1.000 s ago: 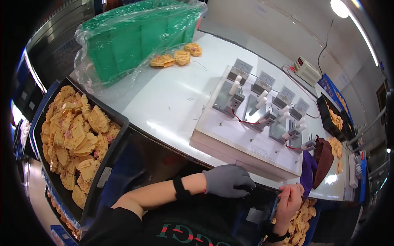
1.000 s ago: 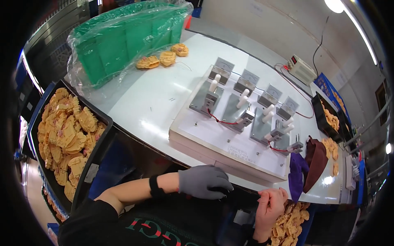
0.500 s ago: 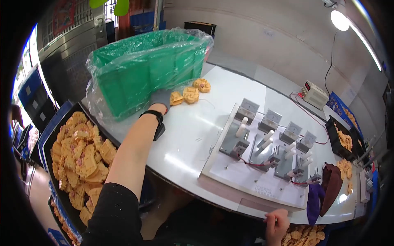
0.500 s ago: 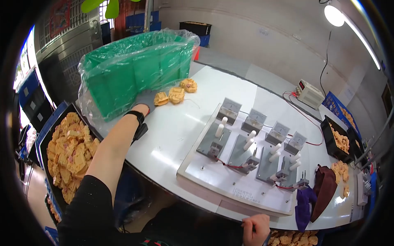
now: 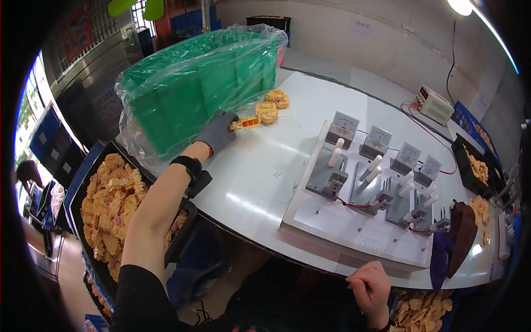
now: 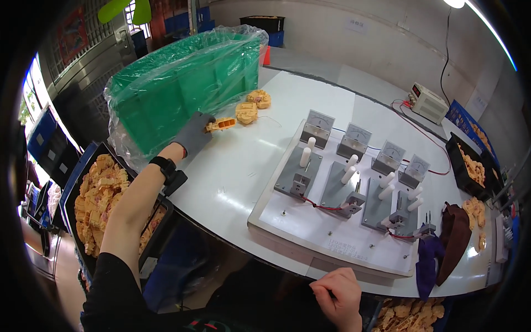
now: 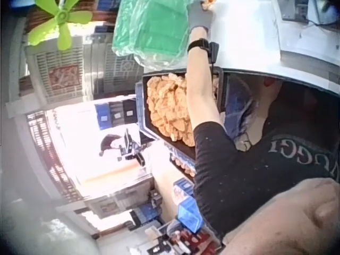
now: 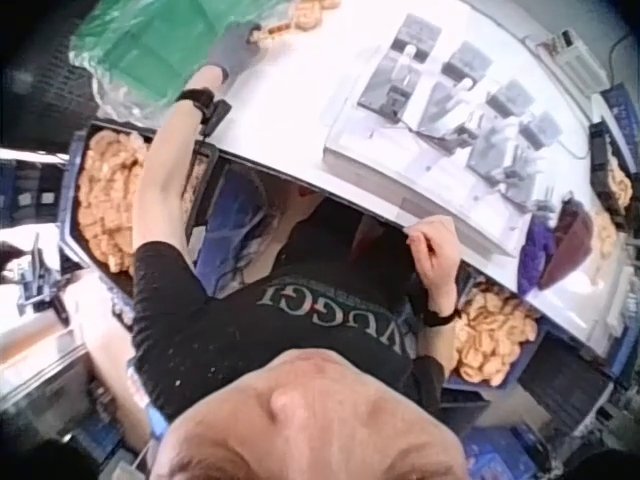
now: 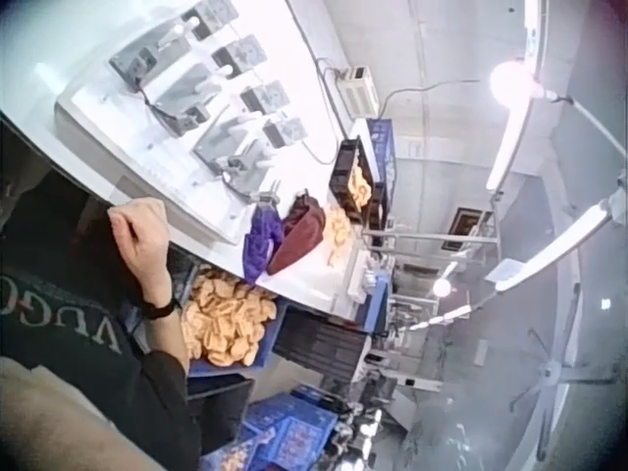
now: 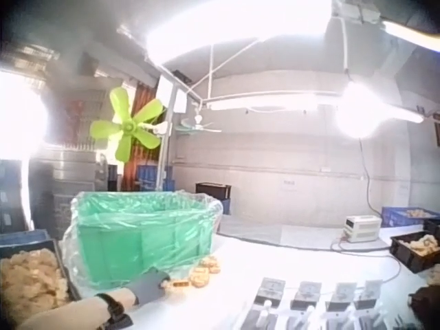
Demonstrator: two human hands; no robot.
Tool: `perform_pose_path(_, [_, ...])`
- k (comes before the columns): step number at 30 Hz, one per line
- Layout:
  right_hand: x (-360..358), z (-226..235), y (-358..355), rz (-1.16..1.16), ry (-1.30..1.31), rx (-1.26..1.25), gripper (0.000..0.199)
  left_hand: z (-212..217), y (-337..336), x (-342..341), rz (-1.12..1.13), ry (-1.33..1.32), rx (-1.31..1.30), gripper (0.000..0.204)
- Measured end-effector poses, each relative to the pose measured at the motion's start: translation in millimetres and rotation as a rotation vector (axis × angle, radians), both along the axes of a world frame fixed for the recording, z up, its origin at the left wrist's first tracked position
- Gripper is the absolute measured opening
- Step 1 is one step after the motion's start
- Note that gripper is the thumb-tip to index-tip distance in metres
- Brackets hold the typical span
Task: Testing electrical components of plastic toy parts using a specialized voltmeter rig and sorting them into bins.
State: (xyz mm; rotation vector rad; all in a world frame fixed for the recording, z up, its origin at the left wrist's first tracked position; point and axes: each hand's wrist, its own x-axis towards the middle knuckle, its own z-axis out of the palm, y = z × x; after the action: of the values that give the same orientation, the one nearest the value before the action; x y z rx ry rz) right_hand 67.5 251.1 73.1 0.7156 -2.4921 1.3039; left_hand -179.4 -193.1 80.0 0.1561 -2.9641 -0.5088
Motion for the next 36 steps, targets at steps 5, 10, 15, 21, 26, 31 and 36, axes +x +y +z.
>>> perform_pose_path(5, [-11, -2, -5, 0.029, 0.062, -0.034, 0.003, 23, 14, 34, -0.265, 0.273, 0.297, 0.047])
perform_pose_path(10, [-29, 5, -20, -0.033, 0.147, -0.168, 0.008, 41, 36, 54, -0.378, 0.310, 0.414, 0.046])
perform_pose_path(15, [-55, 18, -48, -0.100, 0.115, -0.235, 0.025, 49, 67, 56, -0.504, 0.288, 0.507, 0.043])
perform_pose_path(21, [-85, 20, -73, -0.078, 0.101, -0.267, 0.042, 65, 92, 59, -0.556, 0.234, 0.379, 0.048])
perform_pose_path(26, [-96, 12, -85, -0.089, 0.017, -0.344, 0.041, 76, 101, 62, -0.461, -0.234, 1.306, 0.055])
perform_pose_path(31, [-98, 3, -85, -0.090, -0.065, -0.397, 0.041, 75, 104, 62, -0.449, -0.391, 1.630, 0.047])
perform_pose_path(36, [-97, 4, -86, -0.058, -0.114, -0.452, 0.043, 65, 105, 55, -0.381, -0.437, 1.748, 0.040])
